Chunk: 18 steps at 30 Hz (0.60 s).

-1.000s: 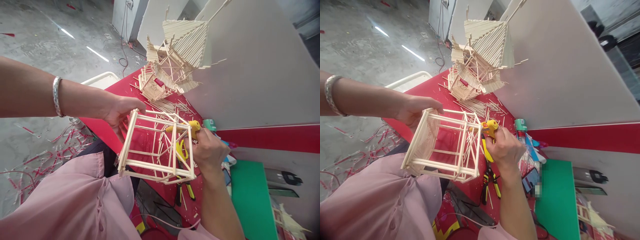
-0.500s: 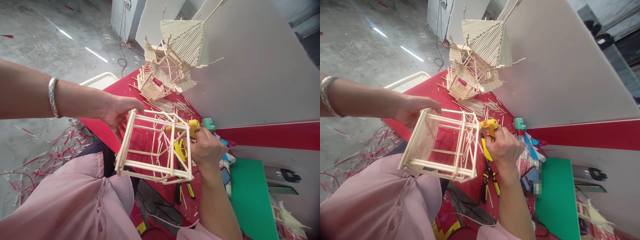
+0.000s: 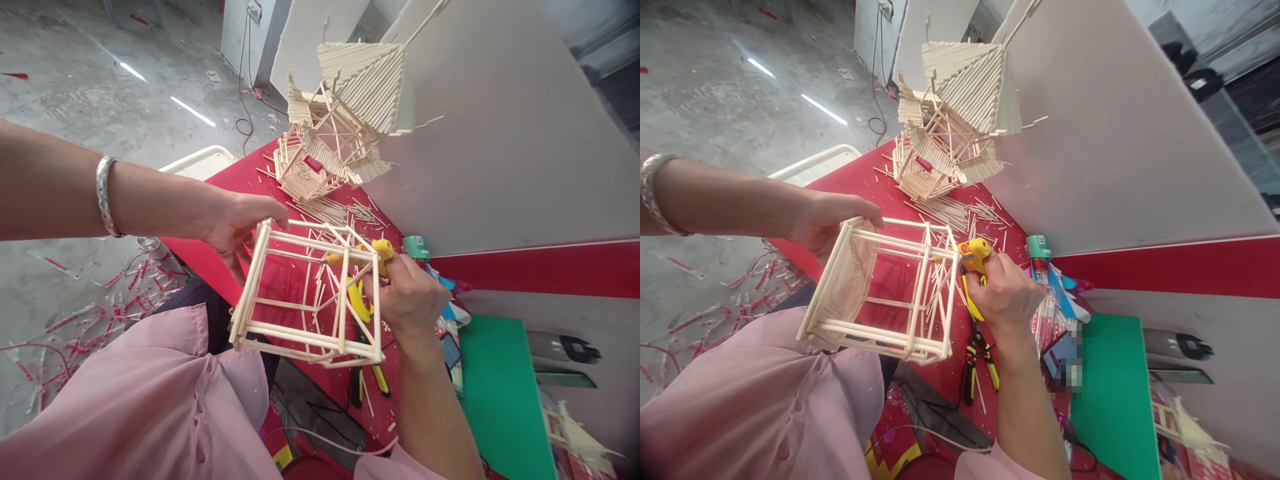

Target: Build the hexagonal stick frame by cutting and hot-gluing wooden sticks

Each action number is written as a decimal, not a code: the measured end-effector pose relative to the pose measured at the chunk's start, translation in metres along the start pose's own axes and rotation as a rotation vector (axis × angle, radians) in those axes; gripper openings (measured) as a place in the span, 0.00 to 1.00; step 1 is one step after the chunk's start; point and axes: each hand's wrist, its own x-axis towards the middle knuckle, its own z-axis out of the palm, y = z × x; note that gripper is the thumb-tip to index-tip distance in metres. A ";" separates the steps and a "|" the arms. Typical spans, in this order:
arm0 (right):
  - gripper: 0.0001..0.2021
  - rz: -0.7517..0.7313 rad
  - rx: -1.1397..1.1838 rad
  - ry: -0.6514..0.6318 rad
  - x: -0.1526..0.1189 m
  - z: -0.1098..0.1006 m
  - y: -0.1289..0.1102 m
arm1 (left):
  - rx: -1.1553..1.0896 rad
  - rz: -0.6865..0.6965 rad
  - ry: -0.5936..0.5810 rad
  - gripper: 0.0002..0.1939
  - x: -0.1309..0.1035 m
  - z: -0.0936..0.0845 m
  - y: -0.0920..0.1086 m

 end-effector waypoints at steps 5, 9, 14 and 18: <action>0.09 0.033 -0.037 -0.012 0.001 -0.006 0.002 | -0.098 0.043 0.087 0.12 0.000 0.002 -0.002; 0.09 0.089 -0.004 -0.043 -0.001 -0.005 0.003 | -0.128 0.041 0.062 0.12 0.001 0.002 -0.004; 0.08 0.167 0.067 -0.078 -0.004 -0.002 0.000 | -0.118 0.034 0.083 0.10 0.000 -0.002 -0.006; 0.08 0.262 0.124 -0.068 -0.009 0.002 -0.004 | -0.010 0.096 0.152 0.09 -0.003 -0.005 -0.012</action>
